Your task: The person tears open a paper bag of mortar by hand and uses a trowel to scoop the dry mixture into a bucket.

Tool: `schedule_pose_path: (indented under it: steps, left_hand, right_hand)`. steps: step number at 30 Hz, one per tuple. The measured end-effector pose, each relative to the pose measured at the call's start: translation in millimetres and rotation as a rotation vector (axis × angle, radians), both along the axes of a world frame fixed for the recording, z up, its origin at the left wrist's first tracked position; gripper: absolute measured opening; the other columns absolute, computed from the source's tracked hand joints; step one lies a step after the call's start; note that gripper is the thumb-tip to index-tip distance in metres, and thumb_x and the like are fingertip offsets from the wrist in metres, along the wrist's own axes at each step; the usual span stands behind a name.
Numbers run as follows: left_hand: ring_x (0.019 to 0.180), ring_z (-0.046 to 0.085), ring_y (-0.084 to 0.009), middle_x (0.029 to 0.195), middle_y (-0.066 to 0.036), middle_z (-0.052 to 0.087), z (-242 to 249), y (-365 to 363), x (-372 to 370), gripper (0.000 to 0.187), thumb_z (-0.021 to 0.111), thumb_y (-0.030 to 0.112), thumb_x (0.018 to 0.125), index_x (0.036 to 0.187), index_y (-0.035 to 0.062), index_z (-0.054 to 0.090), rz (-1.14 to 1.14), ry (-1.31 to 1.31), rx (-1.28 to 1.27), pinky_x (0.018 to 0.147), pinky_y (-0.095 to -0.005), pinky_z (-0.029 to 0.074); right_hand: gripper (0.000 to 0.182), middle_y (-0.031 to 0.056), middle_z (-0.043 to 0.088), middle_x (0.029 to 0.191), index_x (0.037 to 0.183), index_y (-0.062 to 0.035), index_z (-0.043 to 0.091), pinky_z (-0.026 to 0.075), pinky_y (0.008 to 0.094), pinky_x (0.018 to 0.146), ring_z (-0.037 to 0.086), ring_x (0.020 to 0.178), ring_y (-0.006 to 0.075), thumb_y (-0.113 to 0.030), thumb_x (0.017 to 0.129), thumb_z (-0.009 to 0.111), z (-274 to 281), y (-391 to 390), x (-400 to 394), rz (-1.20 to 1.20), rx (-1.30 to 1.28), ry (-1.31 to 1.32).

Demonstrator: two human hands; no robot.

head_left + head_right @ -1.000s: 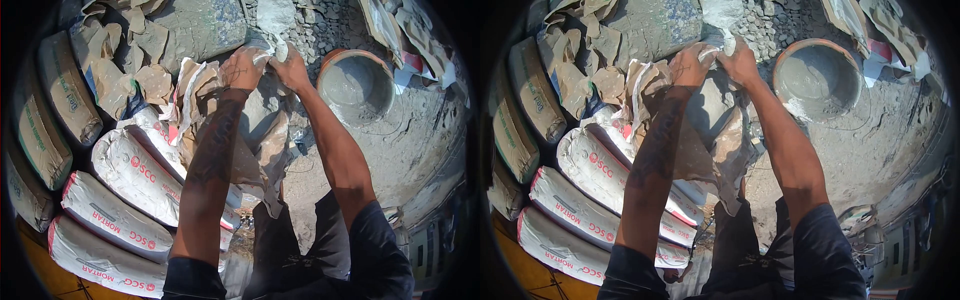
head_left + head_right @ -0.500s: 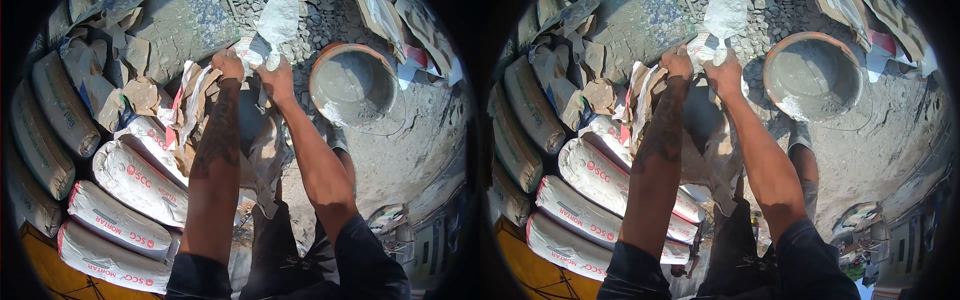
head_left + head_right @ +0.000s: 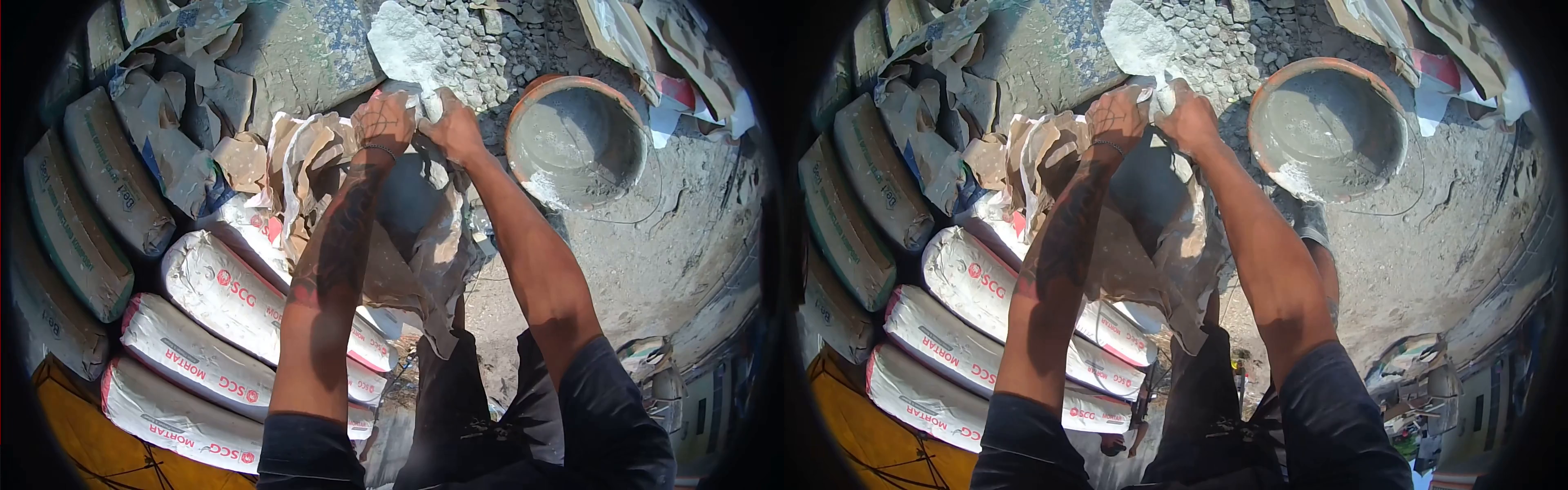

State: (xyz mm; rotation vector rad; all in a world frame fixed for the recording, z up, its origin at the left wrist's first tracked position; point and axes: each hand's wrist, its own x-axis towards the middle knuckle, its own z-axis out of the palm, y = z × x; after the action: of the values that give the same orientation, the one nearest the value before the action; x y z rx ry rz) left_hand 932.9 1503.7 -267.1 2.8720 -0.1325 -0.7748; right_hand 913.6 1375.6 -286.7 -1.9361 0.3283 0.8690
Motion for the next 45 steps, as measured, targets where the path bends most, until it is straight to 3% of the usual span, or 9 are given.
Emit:
schedule_pose_path:
  steps: [9,11,14,16,19,24,28,36,45]
  left_hand:
    - [0.068,0.057,-0.0321,0.067,-0.021,0.057,-58,19,9,0.034,0.051,0.028,0.079,0.065,-0.0023,0.057,0.54,-0.092,0.01,0.058,-0.0404,0.043]
    - [0.064,0.055,-0.0382,0.069,-0.024,0.056,-89,51,16,0.032,0.05,0.029,0.079,0.076,-0.0018,0.059,0.713,-0.364,-0.021,0.063,-0.0377,0.043]
    - [0.075,0.057,-0.0342,0.077,-0.022,0.059,-11,43,79,0.034,0.048,0.028,0.081,0.076,-0.0049,0.057,1.036,-0.173,-0.182,0.068,-0.0434,0.042]
    - [0.082,0.056,-0.0349,0.082,-0.023,0.059,0,47,84,0.038,0.051,0.03,0.079,0.087,-0.0067,0.054,0.313,-0.148,-0.066,0.073,-0.0443,0.042]
    - [0.091,0.052,-0.0374,0.101,-0.021,0.054,17,33,49,0.056,0.064,0.041,0.067,0.104,0.0015,0.051,0.272,-0.074,-0.097,0.078,-0.0434,0.04]
    - [0.101,0.041,-0.0279,0.11,-0.011,0.048,20,17,8,0.046,0.066,0.026,0.06,0.104,0.017,0.055,-0.423,-0.331,-0.174,0.086,-0.0414,0.028]
    - [0.095,0.044,-0.0261,0.102,-0.009,0.053,1,22,3,0.016,0.057,0.018,0.067,0.081,0.0152,0.064,-0.439,-0.268,-0.14,0.081,-0.0389,0.03]
    - [0.091,0.046,-0.0228,0.095,-0.008,0.055,-3,24,1,0.018,0.052,0.014,0.07,0.085,0.0109,0.061,-0.525,-0.2,-0.061,0.075,-0.036,0.034]
    - [0.08,0.053,-0.034,0.088,-0.018,0.053,-8,21,-5,0.028,0.051,0.025,0.074,0.086,0.0008,0.056,-0.14,0.07,-0.189,0.07,-0.0422,0.042]
  right_hand:
    - [0.051,0.0274,0.056,0.08,0.107,0.0088,0.042,0.045,0.0406,0.071,0.057,0.076,0.0379,-0.021,0.069,0.059,-17,5,-14,-0.077,0.148,-0.059]
    - [0.047,0.0244,0.058,0.083,0.106,0.0066,0.044,0.045,0.0376,0.071,0.058,0.077,0.0344,-0.019,0.07,0.059,-13,3,-28,-0.069,0.14,-0.087]
    - [0.041,0.0199,0.059,0.087,0.105,0.0049,0.046,0.045,0.0332,0.071,0.059,0.078,0.027,-0.014,0.072,0.059,-17,-2,-42,-0.173,0.166,-0.086]
    - [0.039,0.0156,0.06,0.089,0.104,0.0061,0.047,0.044,0.0293,0.072,0.057,0.078,0.0178,-0.011,0.072,0.059,-16,2,-46,-0.286,0.081,-0.111]
    - [0.04,0.0156,0.059,0.09,0.104,0.0056,0.048,0.043,0.0287,0.073,0.057,0.079,0.0194,-0.013,0.07,0.059,-25,2,-24,-0.397,0.16,-0.129]
    - [0.05,0.0232,0.057,0.094,0.106,0.0051,0.047,0.042,0.0349,0.079,0.055,0.089,0.0326,-0.019,0.064,0.061,-28,-12,-1,-0.182,0.179,-0.12]
    - [0.054,0.0246,0.056,0.094,0.109,0.0027,0.046,0.043,0.0363,0.078,0.055,0.088,0.0343,-0.024,0.065,0.063,-20,-12,3,-0.116,0.225,-0.093]
    - [0.05,0.0283,0.056,0.086,0.108,0.0056,0.045,0.043,0.0413,0.077,0.054,0.085,0.04,-0.023,0.07,0.059,-9,-5,5,0.077,0.109,-0.121]
    - [0.049,0.0273,0.057,0.075,0.096,0.0098,0.051,0.045,0.039,0.069,0.057,0.076,0.038,-0.029,0.068,0.06,-35,10,4,-0.018,-0.171,-0.256]
